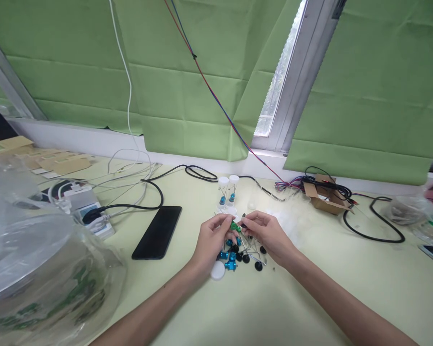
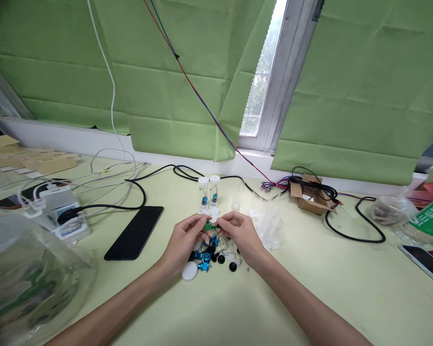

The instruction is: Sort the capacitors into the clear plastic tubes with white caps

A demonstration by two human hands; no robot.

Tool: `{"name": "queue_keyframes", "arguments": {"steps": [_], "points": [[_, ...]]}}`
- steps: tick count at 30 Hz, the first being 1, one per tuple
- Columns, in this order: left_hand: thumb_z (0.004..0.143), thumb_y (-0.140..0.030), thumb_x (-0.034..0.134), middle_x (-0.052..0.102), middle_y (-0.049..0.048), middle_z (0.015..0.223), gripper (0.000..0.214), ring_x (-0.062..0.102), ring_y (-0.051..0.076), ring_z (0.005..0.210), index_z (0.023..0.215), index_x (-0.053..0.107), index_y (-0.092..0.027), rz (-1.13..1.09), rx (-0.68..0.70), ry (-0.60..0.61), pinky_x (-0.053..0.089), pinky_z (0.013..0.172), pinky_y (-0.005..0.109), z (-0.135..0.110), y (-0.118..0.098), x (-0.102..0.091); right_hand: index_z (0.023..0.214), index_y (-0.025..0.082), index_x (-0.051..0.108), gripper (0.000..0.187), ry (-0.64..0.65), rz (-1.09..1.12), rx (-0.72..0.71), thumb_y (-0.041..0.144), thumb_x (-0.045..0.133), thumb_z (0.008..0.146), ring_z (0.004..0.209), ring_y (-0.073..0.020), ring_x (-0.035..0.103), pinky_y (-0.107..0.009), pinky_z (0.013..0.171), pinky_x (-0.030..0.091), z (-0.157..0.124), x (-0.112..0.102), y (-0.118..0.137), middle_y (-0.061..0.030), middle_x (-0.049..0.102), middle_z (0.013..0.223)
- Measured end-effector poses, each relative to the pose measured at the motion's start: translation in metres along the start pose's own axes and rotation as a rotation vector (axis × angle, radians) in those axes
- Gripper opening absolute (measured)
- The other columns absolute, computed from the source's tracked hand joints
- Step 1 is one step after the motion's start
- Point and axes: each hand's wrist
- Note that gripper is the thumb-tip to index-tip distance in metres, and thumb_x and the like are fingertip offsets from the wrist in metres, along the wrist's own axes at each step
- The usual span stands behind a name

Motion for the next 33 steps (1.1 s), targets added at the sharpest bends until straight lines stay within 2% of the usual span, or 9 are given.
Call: {"name": "queue_keyframes", "arguments": {"steps": [4, 9, 12, 16, 20, 25, 33], "points": [[0.077, -0.046, 0.071, 0.063, 0.0004, 0.064, 0.032, 0.055, 0.011, 0.054, 0.084, 0.068, -0.015, -0.053, -0.048, -0.018, 0.043, 0.054, 0.022, 0.001, -0.001, -0.001, 0.081, 0.016, 0.07, 0.035, 0.031, 0.031, 0.024, 0.044, 0.082, 0.065, 0.073, -0.0164, 0.066, -0.032, 0.078, 0.054, -0.001, -0.001, 0.0, -0.0048, 0.07, 0.078], [0.075, -0.044, 0.074, 0.06, -0.0016, 0.059, 0.032, 0.052, 0.009, 0.051, 0.082, 0.068, -0.014, -0.093, -0.072, -0.046, 0.039, 0.052, 0.02, 0.001, -0.004, -0.001, 0.085, 0.018, 0.072, 0.029, 0.021, -0.088, -0.031, 0.033, 0.084, 0.064, 0.085, -0.019, 0.067, -0.032, 0.081, 0.054, -0.001, -0.001, -0.002, -0.0055, 0.072, 0.089], [0.076, -0.043, 0.073, 0.059, -0.0018, 0.058, 0.03, 0.051, 0.009, 0.051, 0.083, 0.067, -0.014, -0.081, -0.056, -0.054, 0.04, 0.052, 0.021, 0.0, -0.005, 0.0, 0.089, 0.018, 0.073, 0.023, 0.04, -0.216, -0.144, 0.029, 0.079, 0.069, 0.086, -0.0204, 0.068, -0.034, 0.081, 0.055, -0.002, 0.0, -0.004, -0.0058, 0.073, 0.091], [0.078, -0.042, 0.072, 0.059, -0.0017, 0.059, 0.028, 0.052, 0.009, 0.051, 0.082, 0.066, -0.014, -0.063, -0.026, -0.055, 0.042, 0.055, 0.021, 0.0, -0.005, -0.001, 0.093, 0.02, 0.073, 0.013, 0.011, -0.482, -0.405, 0.023, 0.067, 0.081, 0.083, -0.0203, 0.068, -0.035, 0.078, 0.056, -0.005, 0.003, -0.006, -0.0054, 0.073, 0.09], [0.079, -0.042, 0.071, 0.06, -0.0016, 0.061, 0.028, 0.053, 0.01, 0.053, 0.082, 0.065, -0.015, -0.056, 0.001, -0.052, 0.043, 0.057, 0.022, 0.0, -0.004, -0.002, 0.096, 0.022, 0.072, 0.018, 0.032, -0.704, -0.61, 0.016, 0.057, 0.088, 0.083, -0.0189, 0.067, -0.032, 0.075, 0.055, -0.01, 0.005, -0.005, -0.0052, 0.071, 0.092], [0.08, -0.043, 0.069, 0.06, -0.0015, 0.061, 0.028, 0.054, 0.011, 0.054, 0.083, 0.065, -0.016, -0.01, 0.028, -0.058, 0.044, 0.058, 0.023, 0.0, -0.002, -0.003, 0.101, 0.021, 0.067, 0.017, 0.03, -0.767, -0.646, 0.015, 0.057, 0.088, 0.08, -0.0192, 0.068, -0.032, 0.074, 0.056, -0.013, 0.006, -0.006, -0.006, 0.071, 0.095], [0.082, -0.041, 0.068, 0.06, -0.0023, 0.062, 0.024, 0.054, 0.012, 0.055, 0.084, 0.063, -0.017, 0.047, 0.068, -0.056, 0.044, 0.059, 0.023, 0.0, 0.001, -0.004, 0.096, 0.019, 0.062, 0.013, 0.043, -0.799, -0.732, 0.011, 0.059, 0.087, 0.074, -0.0185, 0.066, -0.03, 0.068, 0.054, -0.014, 0.006, -0.008, -0.0065, 0.069, 0.088]]}}
Point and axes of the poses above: each hand's wrist, its own z-axis towards the middle knuckle, its own x-axis out of the palm, y = z × x
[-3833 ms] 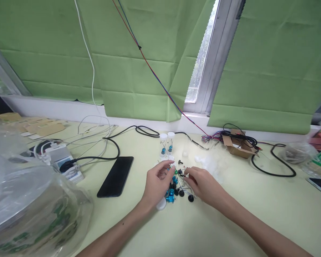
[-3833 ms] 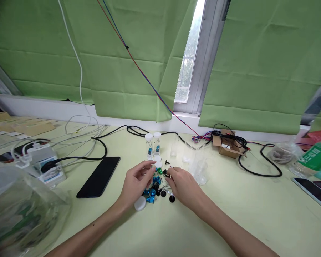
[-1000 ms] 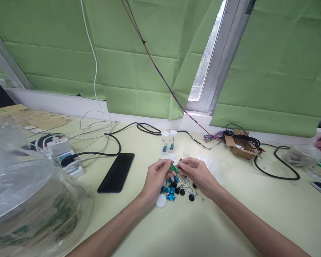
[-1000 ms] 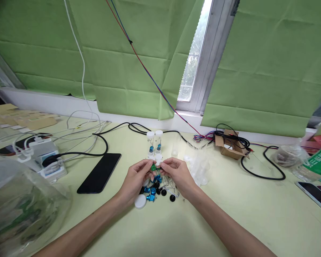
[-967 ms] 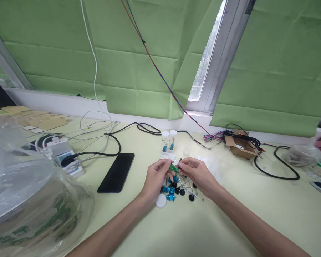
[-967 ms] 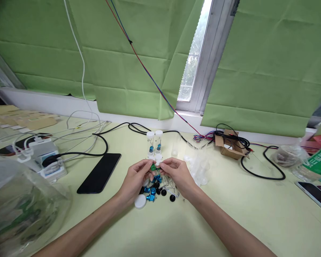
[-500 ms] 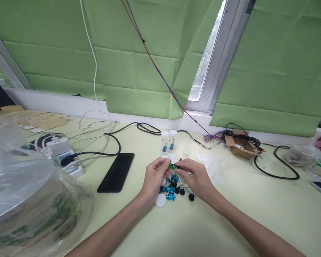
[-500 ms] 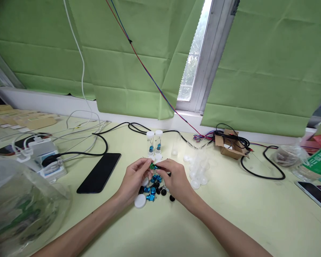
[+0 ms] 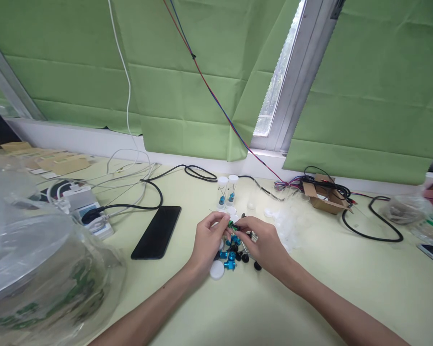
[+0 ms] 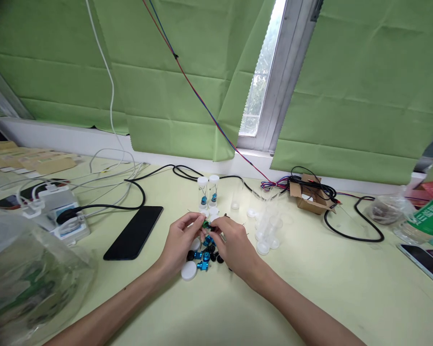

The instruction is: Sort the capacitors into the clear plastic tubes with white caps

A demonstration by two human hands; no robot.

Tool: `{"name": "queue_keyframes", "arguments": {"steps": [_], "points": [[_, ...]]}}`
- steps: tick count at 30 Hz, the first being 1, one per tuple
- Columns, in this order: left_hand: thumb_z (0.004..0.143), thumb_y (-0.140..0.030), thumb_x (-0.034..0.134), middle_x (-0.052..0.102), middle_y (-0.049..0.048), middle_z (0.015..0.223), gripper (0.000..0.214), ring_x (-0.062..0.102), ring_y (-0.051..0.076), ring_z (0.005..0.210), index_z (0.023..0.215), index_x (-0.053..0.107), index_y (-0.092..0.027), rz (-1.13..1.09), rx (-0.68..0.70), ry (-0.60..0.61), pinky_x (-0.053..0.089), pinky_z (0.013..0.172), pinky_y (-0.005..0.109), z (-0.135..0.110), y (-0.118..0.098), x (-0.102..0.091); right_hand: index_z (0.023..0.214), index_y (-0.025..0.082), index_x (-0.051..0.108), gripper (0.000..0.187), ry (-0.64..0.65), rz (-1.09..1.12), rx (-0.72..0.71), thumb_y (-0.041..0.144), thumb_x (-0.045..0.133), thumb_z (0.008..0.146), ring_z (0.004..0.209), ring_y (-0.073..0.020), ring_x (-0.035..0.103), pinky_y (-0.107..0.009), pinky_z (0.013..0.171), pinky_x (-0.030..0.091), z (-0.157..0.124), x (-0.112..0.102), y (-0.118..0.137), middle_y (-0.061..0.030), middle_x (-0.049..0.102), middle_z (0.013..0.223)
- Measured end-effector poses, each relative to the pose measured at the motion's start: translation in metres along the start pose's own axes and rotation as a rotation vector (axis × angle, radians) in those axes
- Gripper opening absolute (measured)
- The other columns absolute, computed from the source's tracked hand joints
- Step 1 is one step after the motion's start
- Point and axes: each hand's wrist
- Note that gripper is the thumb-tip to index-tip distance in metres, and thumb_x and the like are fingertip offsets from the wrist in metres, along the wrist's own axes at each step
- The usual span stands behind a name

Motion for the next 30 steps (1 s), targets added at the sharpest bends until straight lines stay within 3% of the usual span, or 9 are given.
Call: {"name": "queue_keyframes", "arguments": {"steps": [13, 21, 30], "points": [[0.082, -0.04, 0.067, 0.059, -0.0019, 0.068, 0.024, 0.055, 0.012, 0.058, 0.085, 0.061, -0.017, 0.013, 0.027, -0.014, 0.045, 0.06, 0.024, -0.0021, 0.0007, 0.0028, 0.099, 0.019, 0.066, 0.016, -0.106, -0.042, -0.08, 0.01, 0.057, 0.09, 0.081, -0.0179, 0.063, -0.028, 0.067, 0.055, -0.0015, 0.0052, -0.0024, -0.0085, 0.06, 0.095], [0.083, -0.04, 0.066, 0.057, -0.003, 0.063, 0.023, 0.055, 0.012, 0.059, 0.083, 0.058, -0.018, 0.005, 0.019, -0.014, 0.045, 0.061, 0.023, -0.0027, 0.0039, 0.003, 0.104, 0.02, 0.064, 0.02, -0.104, -0.083, -0.118, 0.009, 0.052, 0.092, 0.083, -0.0188, 0.063, -0.029, 0.069, 0.055, -0.0037, 0.0076, -0.0071, -0.0084, 0.06, 0.096], [0.084, -0.037, 0.065, 0.058, -0.0022, 0.066, 0.02, 0.056, 0.012, 0.061, 0.084, 0.058, -0.019, -0.011, 0.04, 0.016, 0.046, 0.066, 0.025, -0.0043, -0.0008, 0.0054, 0.096, 0.019, 0.064, 0.012, -0.119, 0.091, 0.085, 0.014, 0.061, 0.087, 0.081, -0.019, 0.067, -0.03, 0.073, 0.058, 0.0001, 0.0045, -0.002, -0.0062, 0.067, 0.089]]}}
Point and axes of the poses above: each hand's wrist, its own z-axis towards the middle knuckle, its own x-axis out of the palm, y = z × x
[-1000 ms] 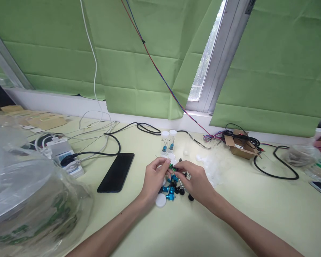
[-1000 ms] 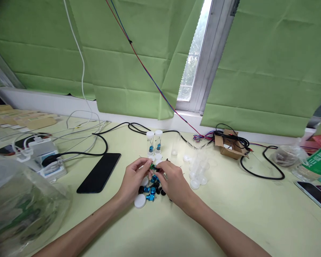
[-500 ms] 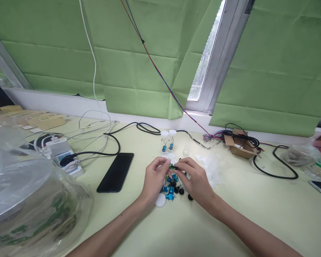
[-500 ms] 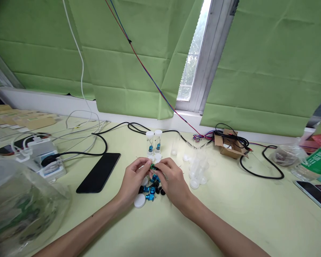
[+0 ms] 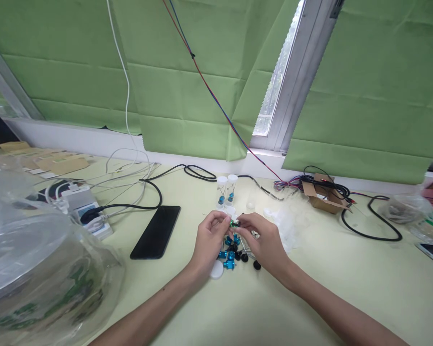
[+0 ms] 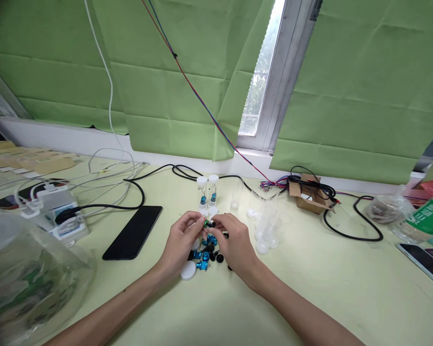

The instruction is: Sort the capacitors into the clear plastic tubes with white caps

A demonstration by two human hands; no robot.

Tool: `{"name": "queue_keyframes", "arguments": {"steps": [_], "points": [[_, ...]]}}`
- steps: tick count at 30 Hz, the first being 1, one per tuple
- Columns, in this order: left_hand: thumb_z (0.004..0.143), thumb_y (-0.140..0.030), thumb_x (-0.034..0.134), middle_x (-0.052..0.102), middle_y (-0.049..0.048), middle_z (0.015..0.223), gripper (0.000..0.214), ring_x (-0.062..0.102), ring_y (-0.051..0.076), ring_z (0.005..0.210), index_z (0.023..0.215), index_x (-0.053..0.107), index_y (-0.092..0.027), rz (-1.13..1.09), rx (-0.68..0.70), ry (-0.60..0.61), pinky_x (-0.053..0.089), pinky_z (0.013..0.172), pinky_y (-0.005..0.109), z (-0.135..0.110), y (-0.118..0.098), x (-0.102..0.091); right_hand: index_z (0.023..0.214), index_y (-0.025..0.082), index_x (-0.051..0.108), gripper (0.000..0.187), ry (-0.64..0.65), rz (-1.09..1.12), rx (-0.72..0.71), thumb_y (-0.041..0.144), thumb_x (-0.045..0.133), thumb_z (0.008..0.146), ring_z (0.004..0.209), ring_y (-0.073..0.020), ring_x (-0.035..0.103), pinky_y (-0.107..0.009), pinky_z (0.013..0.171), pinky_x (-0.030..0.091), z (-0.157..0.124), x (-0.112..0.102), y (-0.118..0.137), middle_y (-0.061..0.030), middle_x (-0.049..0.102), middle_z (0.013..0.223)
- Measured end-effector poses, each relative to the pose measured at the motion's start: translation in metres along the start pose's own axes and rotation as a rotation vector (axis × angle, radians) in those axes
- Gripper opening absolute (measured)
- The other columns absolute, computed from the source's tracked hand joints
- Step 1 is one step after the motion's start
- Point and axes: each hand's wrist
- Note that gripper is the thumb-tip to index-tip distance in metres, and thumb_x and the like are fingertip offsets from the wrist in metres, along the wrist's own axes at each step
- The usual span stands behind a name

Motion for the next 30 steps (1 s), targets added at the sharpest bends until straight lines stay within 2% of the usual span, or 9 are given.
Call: {"name": "queue_keyframes", "arguments": {"steps": [4, 10, 15, 22, 30], "points": [[0.083, -0.036, 0.067, 0.06, -0.0012, 0.071, 0.019, 0.058, 0.013, 0.064, 0.085, 0.059, -0.019, -0.016, 0.005, 0.02, 0.049, 0.07, 0.027, 0.0, -0.002, 0.0, 0.091, 0.019, 0.063, 0.005, 0.016, 0.119, 0.162, 0.022, 0.061, 0.088, 0.074, -0.0177, 0.068, -0.028, 0.069, 0.058, 0.002, -0.001, 0.004, -0.0046, 0.069, 0.083], [0.083, -0.037, 0.067, 0.063, 0.0012, 0.075, 0.021, 0.059, 0.014, 0.067, 0.089, 0.066, -0.017, 0.006, -0.014, 0.071, 0.05, 0.071, 0.028, 0.002, 0.001, -0.002, 0.086, 0.019, 0.059, 0.018, 0.068, 0.251, 0.33, 0.036, 0.056, 0.092, 0.054, -0.0153, 0.063, -0.026, 0.054, 0.053, 0.004, -0.002, 0.006, 0.0001, 0.064, 0.062], [0.08, -0.038, 0.07, 0.065, 0.0017, 0.072, 0.022, 0.061, 0.016, 0.068, 0.085, 0.068, -0.017, 0.031, -0.037, 0.076, 0.05, 0.07, 0.028, 0.0, 0.001, 0.0, 0.081, 0.02, 0.054, 0.03, 0.085, 0.344, 0.447, 0.048, 0.053, 0.092, 0.043, -0.014, 0.06, -0.023, 0.04, 0.047, 0.003, 0.0, 0.001, 0.0012, 0.061, 0.06], [0.081, -0.037, 0.069, 0.064, 0.0008, 0.068, 0.021, 0.06, 0.014, 0.064, 0.086, 0.065, -0.017, -0.011, -0.087, 0.107, 0.049, 0.066, 0.026, -0.002, 0.0, 0.001, 0.08, 0.021, 0.051, 0.035, 0.084, 0.348, 0.486, 0.054, 0.051, 0.091, 0.036, -0.0124, 0.055, -0.02, 0.032, 0.04, 0.003, 0.002, -0.006, 0.0025, 0.06, 0.055], [0.083, -0.039, 0.068, 0.06, -0.0014, 0.061, 0.024, 0.055, 0.011, 0.053, 0.076, 0.06, -0.017, -0.067, -0.126, 0.116, 0.045, 0.057, 0.024, -0.002, 0.004, 0.002, 0.079, 0.021, 0.05, 0.033, 0.091, 0.355, 0.479, 0.052, 0.051, 0.092, 0.036, -0.0131, 0.056, -0.02, 0.033, 0.04, 0.004, 0.002, -0.004, 0.0036, 0.059, 0.053]]}}
Point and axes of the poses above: each hand's wrist, its own z-axis towards the middle knuckle, its own x-axis out of the palm, y = z × x
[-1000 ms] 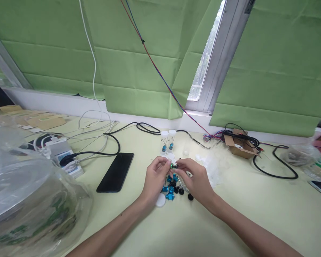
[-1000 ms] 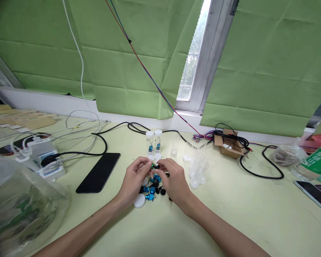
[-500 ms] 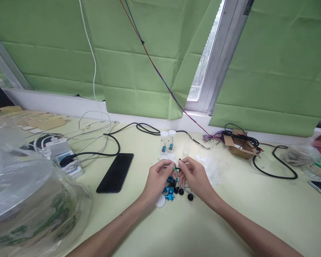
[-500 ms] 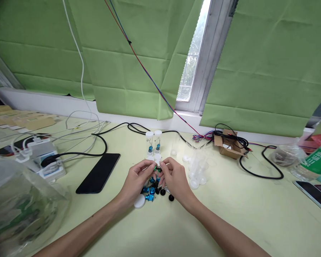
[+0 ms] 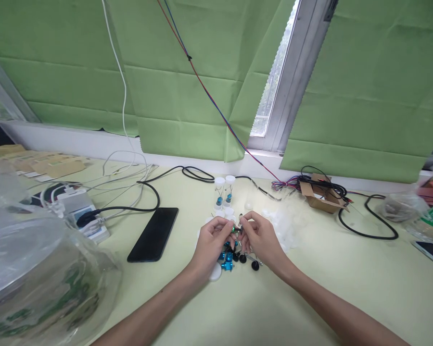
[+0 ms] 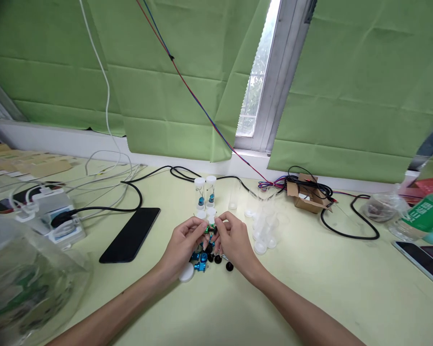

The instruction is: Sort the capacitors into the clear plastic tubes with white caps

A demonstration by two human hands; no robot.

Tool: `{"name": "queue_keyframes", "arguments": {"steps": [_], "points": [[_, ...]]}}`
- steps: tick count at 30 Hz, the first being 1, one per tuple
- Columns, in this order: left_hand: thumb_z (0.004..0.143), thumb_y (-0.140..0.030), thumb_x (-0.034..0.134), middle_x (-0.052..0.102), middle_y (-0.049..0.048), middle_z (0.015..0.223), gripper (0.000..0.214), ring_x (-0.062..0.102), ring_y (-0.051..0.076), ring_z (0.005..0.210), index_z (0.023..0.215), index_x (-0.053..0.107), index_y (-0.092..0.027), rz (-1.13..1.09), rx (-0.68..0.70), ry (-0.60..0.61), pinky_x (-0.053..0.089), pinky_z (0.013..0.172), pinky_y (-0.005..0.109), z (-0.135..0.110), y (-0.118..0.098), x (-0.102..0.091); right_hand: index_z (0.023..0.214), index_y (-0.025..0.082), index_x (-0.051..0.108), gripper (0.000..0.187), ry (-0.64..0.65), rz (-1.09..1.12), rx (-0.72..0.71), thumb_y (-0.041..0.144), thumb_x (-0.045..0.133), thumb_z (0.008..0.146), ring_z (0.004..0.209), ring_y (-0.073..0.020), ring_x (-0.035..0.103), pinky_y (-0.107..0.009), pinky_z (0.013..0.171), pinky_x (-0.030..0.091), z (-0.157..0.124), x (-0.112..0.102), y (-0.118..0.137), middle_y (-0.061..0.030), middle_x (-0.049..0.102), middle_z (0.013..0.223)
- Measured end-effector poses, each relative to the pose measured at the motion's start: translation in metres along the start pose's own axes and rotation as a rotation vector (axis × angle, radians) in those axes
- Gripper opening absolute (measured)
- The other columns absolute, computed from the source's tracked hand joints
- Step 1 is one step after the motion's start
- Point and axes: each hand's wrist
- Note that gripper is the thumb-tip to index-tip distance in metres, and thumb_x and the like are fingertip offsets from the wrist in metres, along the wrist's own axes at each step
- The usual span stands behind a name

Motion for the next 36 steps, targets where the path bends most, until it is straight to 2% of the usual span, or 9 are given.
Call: {"name": "queue_keyframes", "arguments": {"steps": [3, 7, 11, 17, 23, 31, 36], "points": [[0.08, -0.039, 0.07, 0.061, -0.0009, 0.062, 0.025, 0.055, 0.011, 0.054, 0.075, 0.061, -0.017, -0.04, 0.008, -0.042, 0.046, 0.059, 0.024, 0.001, -0.002, 0.001, 0.082, 0.021, 0.051, 0.032, 0.027, 0.019, -0.013, 0.052, 0.05, 0.092, 0.04, -0.0137, 0.058, -0.022, 0.036, 0.043, 0.0, 0.0, 0.003, 0.0031, 0.059, 0.056], [0.075, -0.037, 0.075, 0.06, -0.0012, 0.06, 0.025, 0.055, 0.011, 0.053, 0.074, 0.062, -0.016, -0.121, 0.005, -0.094, 0.046, 0.057, 0.023, 0.001, -0.009, 0.003, 0.094, 0.02, 0.054, 0.023, 0.09, -0.018, -0.093, 0.043, 0.057, 0.09, 0.055, -0.0143, 0.063, -0.025, 0.05, 0.051, -0.002, 0.0, 0.008, 0.0007, 0.063, 0.068], [0.072, -0.036, 0.077, 0.061, -0.0015, 0.061, 0.024, 0.056, 0.011, 0.053, 0.074, 0.063, -0.016, -0.159, 0.003, -0.1, 0.047, 0.056, 0.024, 0.0, -0.013, 0.004, 0.098, 0.02, 0.053, 0.019, 0.115, -0.053, -0.165, 0.037, 0.058, 0.089, 0.063, -0.0154, 0.064, -0.027, 0.057, 0.054, -0.002, -0.001, 0.006, 0.0002, 0.062, 0.073], [0.073, -0.037, 0.076, 0.061, -0.001, 0.065, 0.024, 0.055, 0.011, 0.056, 0.076, 0.064, -0.016, -0.092, 0.018, -0.084, 0.048, 0.06, 0.025, 0.001, -0.01, 0.002, 0.085, 0.022, 0.049, 0.021, 0.108, -0.136, -0.131, 0.042, 0.054, 0.092, 0.048, -0.0134, 0.058, -0.025, 0.047, 0.047, -0.002, -0.002, 0.005, 0.003, 0.059, 0.063], [0.078, -0.036, 0.072, 0.062, -0.0006, 0.065, 0.021, 0.055, 0.011, 0.057, 0.078, 0.064, -0.017, -0.039, 0.028, -0.039, 0.046, 0.062, 0.024, 0.001, -0.007, -0.002, 0.068, 0.022, 0.045, 0.038, 0.104, -0.241, -0.06, 0.049, 0.047, 0.094, 0.038, -0.0127, 0.052, -0.024, 0.042, 0.039, -0.002, -0.003, 0.009, 0.0052, 0.052, 0.047], [0.079, -0.038, 0.07, 0.064, 0.001, 0.066, 0.021, 0.058, 0.014, 0.059, 0.078, 0.064, -0.018, 0.011, 0.045, 0.018, 0.047, 0.064, 0.026, -0.001, -0.005, 0.0, 0.047, 0.021, 0.044, 0.064, 0.128, -0.227, 0.012, 0.061, 0.034, 0.095, 0.033, -0.0124, 0.048, -0.025, 0.048, 0.043, 0.001, -0.004, 0.006, 0.0035, 0.045, 0.032], [0.079, -0.035, 0.072, 0.063, -0.0004, 0.064, 0.02, 0.056, 0.011, 0.057, 0.076, 0.064, -0.017, -0.057, 0.015, 0.001, 0.047, 0.062, 0.024, 0.0, -0.006, 0.001, 0.048, 0.021, 0.048, 0.064, 0.092, -0.249, 0.026, 0.062, 0.034, 0.095, 0.035, -0.0128, 0.048, -0.025, 0.048, 0.043, 0.001, -0.003, 0.005, 0.0025, 0.047, 0.034]]}}
Point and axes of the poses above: each hand's wrist, its own z-axis towards the middle knuckle, its own x-axis out of the palm, y = z × x
